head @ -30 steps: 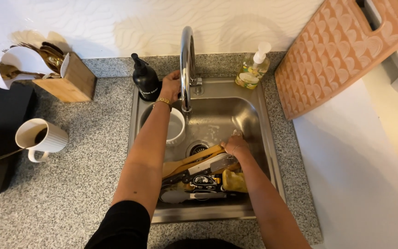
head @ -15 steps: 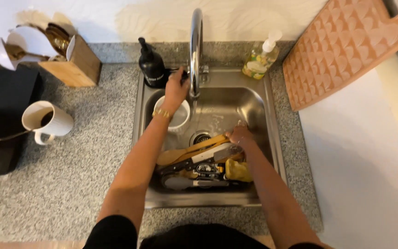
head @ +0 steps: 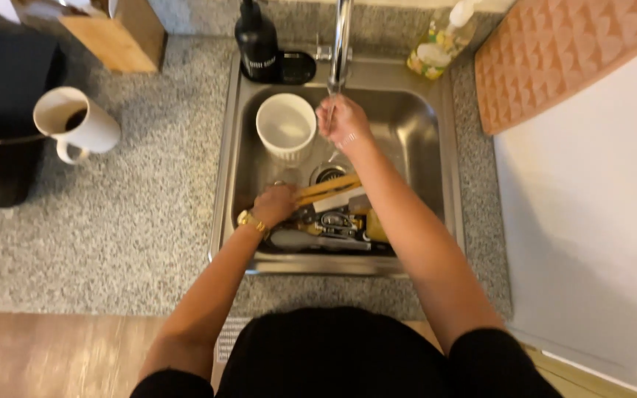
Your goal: Washing a bowl and a wooden spoon in a kitchen sink using a sponge and dish soap.
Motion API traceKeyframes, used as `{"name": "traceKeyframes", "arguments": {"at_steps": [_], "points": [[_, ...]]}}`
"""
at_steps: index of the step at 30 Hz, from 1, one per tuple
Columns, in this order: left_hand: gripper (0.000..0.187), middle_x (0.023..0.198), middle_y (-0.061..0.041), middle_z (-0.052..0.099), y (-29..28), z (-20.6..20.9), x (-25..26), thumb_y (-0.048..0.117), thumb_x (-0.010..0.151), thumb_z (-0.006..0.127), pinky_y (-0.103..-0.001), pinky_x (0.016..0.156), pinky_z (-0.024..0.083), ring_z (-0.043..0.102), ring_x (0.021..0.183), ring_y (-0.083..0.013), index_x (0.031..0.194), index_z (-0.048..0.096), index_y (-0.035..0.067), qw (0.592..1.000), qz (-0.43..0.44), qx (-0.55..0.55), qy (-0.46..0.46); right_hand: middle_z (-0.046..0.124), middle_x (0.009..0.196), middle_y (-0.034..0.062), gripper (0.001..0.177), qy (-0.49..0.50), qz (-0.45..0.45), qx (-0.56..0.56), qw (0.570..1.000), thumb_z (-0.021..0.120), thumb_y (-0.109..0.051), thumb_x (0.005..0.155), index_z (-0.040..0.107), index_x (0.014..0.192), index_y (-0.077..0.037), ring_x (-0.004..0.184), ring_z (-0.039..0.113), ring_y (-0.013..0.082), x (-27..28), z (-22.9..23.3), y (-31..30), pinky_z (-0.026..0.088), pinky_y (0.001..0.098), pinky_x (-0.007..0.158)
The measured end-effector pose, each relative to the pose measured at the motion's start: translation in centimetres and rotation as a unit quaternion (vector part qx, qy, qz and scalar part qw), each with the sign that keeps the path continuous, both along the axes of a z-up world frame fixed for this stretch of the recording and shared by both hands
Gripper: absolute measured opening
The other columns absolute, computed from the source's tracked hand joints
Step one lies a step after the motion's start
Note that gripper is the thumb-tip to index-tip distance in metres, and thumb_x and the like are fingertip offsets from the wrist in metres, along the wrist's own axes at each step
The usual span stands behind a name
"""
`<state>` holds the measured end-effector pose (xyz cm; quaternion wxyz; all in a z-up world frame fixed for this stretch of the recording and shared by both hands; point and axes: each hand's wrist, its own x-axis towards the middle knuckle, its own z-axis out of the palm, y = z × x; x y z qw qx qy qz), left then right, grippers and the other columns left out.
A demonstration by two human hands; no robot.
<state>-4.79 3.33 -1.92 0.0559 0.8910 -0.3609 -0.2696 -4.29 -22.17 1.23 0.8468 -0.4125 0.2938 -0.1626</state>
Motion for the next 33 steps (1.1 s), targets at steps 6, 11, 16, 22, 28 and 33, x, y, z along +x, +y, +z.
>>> {"name": "traceKeyframes", "arguments": {"at_steps": [6, 11, 16, 22, 28, 33], "points": [[0.045, 0.124, -0.016, 0.065, -3.8, -4.1, -0.3, 0.043, 0.091, 0.073, -0.057, 0.095, 0.056, 0.067, 0.116, -0.0432, 0.123, 0.072, 0.012, 0.998, -0.050, 0.004, 0.040, 0.063, 0.059, 0.0079, 0.044, 0.026, 0.106, 0.008, 0.994, 0.065, -0.056, 0.091, 0.063, 0.075, -0.014, 0.047, 0.059, 0.0217, 0.2, 5.6, 3.1, 0.044, 0.0304, 0.039], [0.045, 0.122, -0.021, 0.062, -4.9, -4.6, -0.7, 0.037, 0.091, 0.075, -0.056, 0.099, 0.054, 0.064, 0.119, -0.0453, 0.124, 0.072, 0.007, 0.997, -0.065, -0.028, 0.035, 0.071, 0.068, 0.0122, 0.037, 0.003, 0.122, 0.031, 0.992, 0.071, -0.046, 0.090, 0.070, 0.078, -0.011, 0.055, 0.067, 0.0244, -0.3, 5.8, 1.6, 0.056, 0.0346, 0.047], [0.045, 0.121, -0.016, 0.062, -6.5, -9.9, 0.7, 0.043, 0.087, 0.080, -0.059, 0.101, 0.052, 0.063, 0.122, -0.0423, 0.123, 0.074, 0.018, 0.997, -0.048, -0.047, 0.049, 0.073, 0.074, 0.0140, 0.036, -0.003, 0.135, 0.048, 0.990, 0.075, -0.044, 0.088, 0.071, 0.080, -0.009, 0.059, 0.070, 0.0252, -1.1, 6.1, 0.8, 0.058, 0.0339, 0.051], [0.036, 0.114, -0.021, 0.071, -5.2, -5.4, 0.0, 0.034, 0.092, 0.074, -0.053, 0.098, 0.057, 0.067, 0.116, -0.0403, 0.117, 0.077, 0.010, 0.996, -0.053, -0.049, 0.055, 0.072, 0.070, 0.0137, 0.035, 0.004, 0.148, 0.030, 0.989, 0.071, -0.041, 0.092, 0.071, 0.079, -0.008, 0.056, 0.069, 0.0244, -2.0, 8.5, 2.0, 0.057, 0.0333, 0.049], [0.031, 0.111, -0.016, 0.074, -4.4, -2.5, -0.1, 0.034, 0.093, 0.073, -0.049, 0.094, 0.059, 0.069, 0.114, -0.0359, 0.112, 0.077, 0.011, 0.992, -0.010, -0.070, 0.103, 0.073, 0.071, 0.0127, 0.034, 0.005, 0.163, 0.021, 0.986, 0.075, -0.042, 0.090, 0.073, 0.080, -0.009, 0.058, 0.070, 0.0234, -2.2, 9.0, 2.7, 0.056, 0.0308, 0.049], [0.042, 0.115, -0.015, 0.072, -4.6, -3.3, 1.1, 0.044, 0.091, 0.075, -0.046, 0.101, 0.055, 0.066, 0.119, -0.0351, 0.119, 0.071, 0.013, 0.987, -0.002, -0.115, 0.115, 0.074, 0.073, 0.0090, 0.037, 0.031, 0.191, -0.029, 0.981, 0.069, -0.046, 0.093, 0.072, 0.080, -0.011, 0.060, 0.072, 0.0198, -3.5, 11.1, 3.1, 0.059, 0.0287, 0.051]]}}
